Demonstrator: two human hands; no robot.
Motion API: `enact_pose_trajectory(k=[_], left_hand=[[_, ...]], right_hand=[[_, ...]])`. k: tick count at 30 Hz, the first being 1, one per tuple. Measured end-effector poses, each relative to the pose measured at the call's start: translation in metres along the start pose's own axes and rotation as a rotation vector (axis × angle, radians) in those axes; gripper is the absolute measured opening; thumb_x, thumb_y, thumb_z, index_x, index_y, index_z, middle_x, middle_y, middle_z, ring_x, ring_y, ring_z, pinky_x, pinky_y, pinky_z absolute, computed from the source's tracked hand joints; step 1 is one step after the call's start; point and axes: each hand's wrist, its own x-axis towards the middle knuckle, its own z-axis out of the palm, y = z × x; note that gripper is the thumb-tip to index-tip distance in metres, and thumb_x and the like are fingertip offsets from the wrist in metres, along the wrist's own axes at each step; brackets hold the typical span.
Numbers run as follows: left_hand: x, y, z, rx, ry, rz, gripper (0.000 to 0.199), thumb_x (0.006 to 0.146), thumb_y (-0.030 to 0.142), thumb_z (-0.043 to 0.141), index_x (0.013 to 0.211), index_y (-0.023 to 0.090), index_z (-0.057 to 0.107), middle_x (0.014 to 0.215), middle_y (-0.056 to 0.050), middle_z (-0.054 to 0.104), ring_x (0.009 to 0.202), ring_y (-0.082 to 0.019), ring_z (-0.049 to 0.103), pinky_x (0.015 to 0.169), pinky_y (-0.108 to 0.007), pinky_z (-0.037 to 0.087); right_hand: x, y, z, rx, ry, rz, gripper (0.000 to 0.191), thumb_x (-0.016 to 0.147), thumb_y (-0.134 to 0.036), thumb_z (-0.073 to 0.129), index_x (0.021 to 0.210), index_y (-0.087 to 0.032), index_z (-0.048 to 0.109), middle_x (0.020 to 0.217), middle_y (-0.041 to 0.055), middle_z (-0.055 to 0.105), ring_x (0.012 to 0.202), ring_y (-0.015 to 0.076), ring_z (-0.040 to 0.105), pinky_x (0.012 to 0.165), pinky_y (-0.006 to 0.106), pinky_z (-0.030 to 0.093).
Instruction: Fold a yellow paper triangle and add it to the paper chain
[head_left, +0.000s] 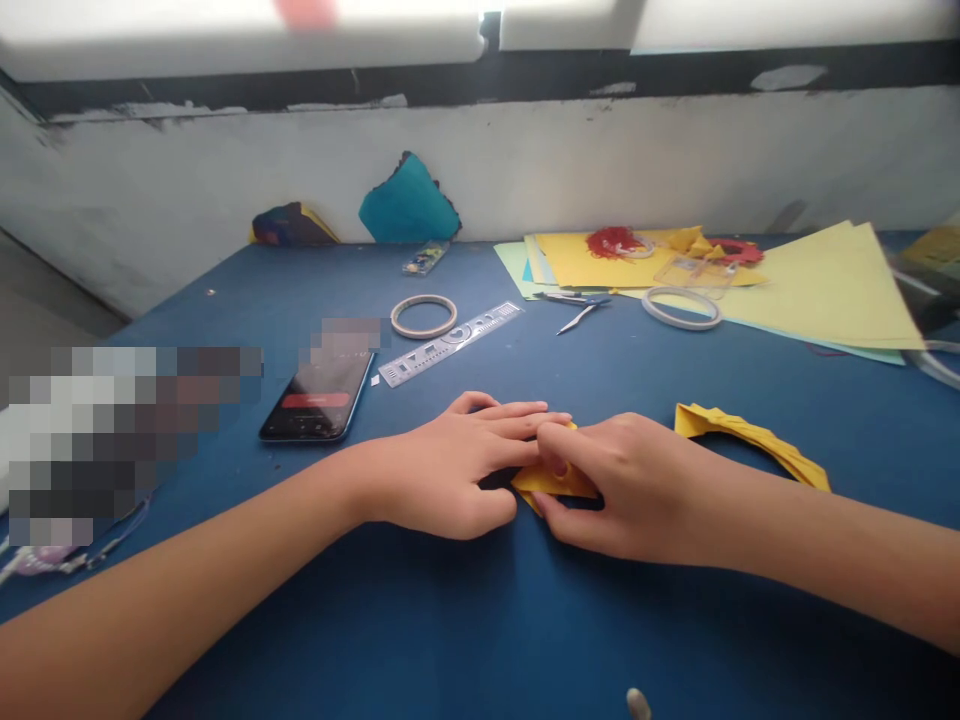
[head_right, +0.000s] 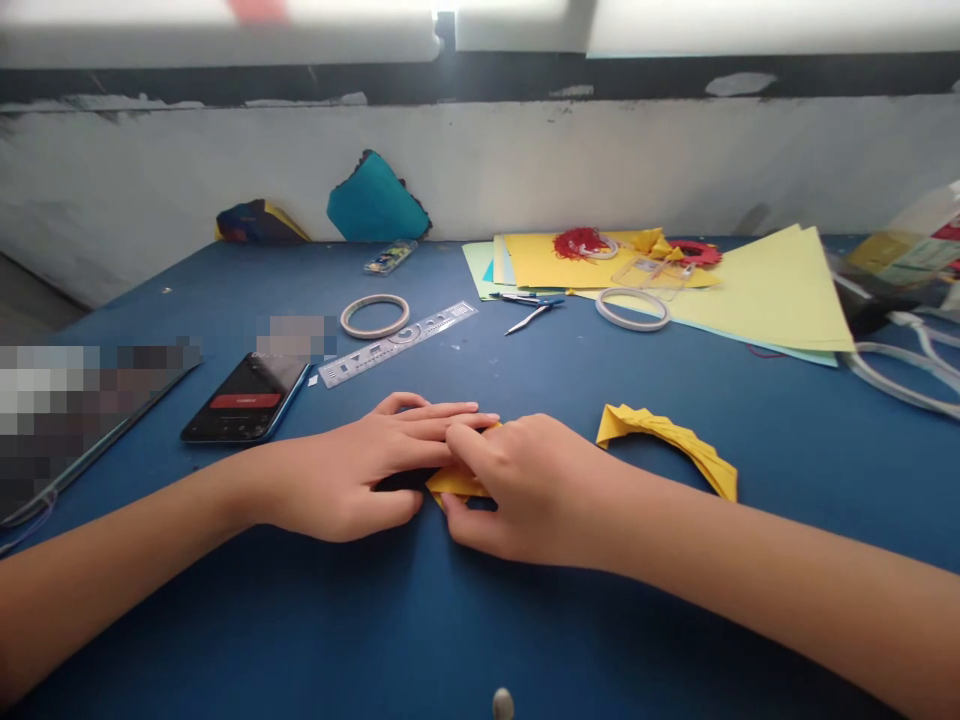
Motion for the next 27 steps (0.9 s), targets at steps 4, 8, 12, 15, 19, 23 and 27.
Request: enact_pose_trajectory(k=[4,8,12,15,19,23,27], left_hand=[[0.0,0.0,0.002,-0.001,0.025,-0.003,0.046,0.081,0.012,0.041,0.123,0.031,0.047,0.145,0.004,0.027,0.135,-0.02,0.019,0.107,-0.042,0.014],[0.0,0.001,0.003,0.007,0.046,-0.022,0.034,0.086,0.021,0.044,0.117,0.031,0.052,0.145,0.003,0.026,0.135,-0.02,0.02,0.107,-0.041,0.014],[0.001,0.001,0.002,0.007,0.038,-0.031,0.033,0.09,0.024,0.041,0.121,0.031,0.049,0.145,0.004,0.026,0.135,-0.016,0.019,0.107,-0.038,0.014],[0.001,0.001,0.002,0.003,0.04,-0.028,0.036,0.092,0.027,0.036,0.127,0.033,0.043,0.145,0.004,0.028,0.135,-0.015,0.02,0.106,-0.037,0.015],[0.001,0.001,0.001,-0.005,0.034,-0.034,0.037,0.091,0.025,0.036,0.127,0.032,0.044,0.145,0.004,0.027,0.135,-0.015,0.019,0.107,-0.037,0.013],[0.002,0.001,0.001,0.006,0.005,-0.017,0.045,0.088,0.014,0.03,0.128,0.029,0.043,0.145,0.003,0.025,0.135,-0.014,0.017,0.107,-0.037,0.013],[0.003,0.0,0.003,0.024,0.036,-0.036,0.042,0.091,0.018,0.028,0.128,0.033,0.042,0.144,0.004,0.027,0.135,-0.014,0.019,0.106,-0.037,0.015]], right_hand=[[-0.004,0.005,-0.005,0.047,-0.033,-0.092,0.018,0.077,-0.033,0.057,0.076,-0.02,0.044,0.063,-0.0018,0.057,0.05,0.0117,0.049,0.047,0.023,0.031],[-0.007,0.009,-0.006,0.014,-0.016,-0.123,0.023,0.078,-0.037,0.059,0.074,-0.021,0.044,0.062,-0.0027,0.055,0.051,0.0121,0.05,0.046,0.022,0.031],[-0.009,0.01,-0.001,-0.029,0.009,-0.147,0.024,0.079,-0.041,0.057,0.077,-0.021,0.044,0.063,-0.0021,0.057,0.051,0.0135,0.052,0.047,0.024,0.033],[-0.01,0.011,0.003,-0.048,0.077,-0.18,0.021,0.081,-0.039,0.055,0.078,-0.02,0.046,0.064,-0.0002,0.059,0.054,0.0141,0.054,0.049,0.024,0.035],[-0.01,0.011,0.006,-0.093,0.175,-0.289,0.013,0.086,-0.028,0.047,0.078,-0.017,0.049,0.064,0.0017,0.058,0.053,0.0132,0.051,0.051,0.025,0.036],[-0.007,0.011,0.007,-0.187,0.212,-0.417,0.023,0.088,-0.023,0.041,0.068,-0.017,0.051,0.059,0.0007,0.056,0.05,0.0118,0.048,0.052,0.026,0.037],[-0.006,0.011,0.007,-0.241,0.264,-0.483,0.025,0.09,-0.017,0.038,0.073,-0.017,0.056,0.062,0.001,0.059,0.058,0.0115,0.053,0.06,0.026,0.042]])
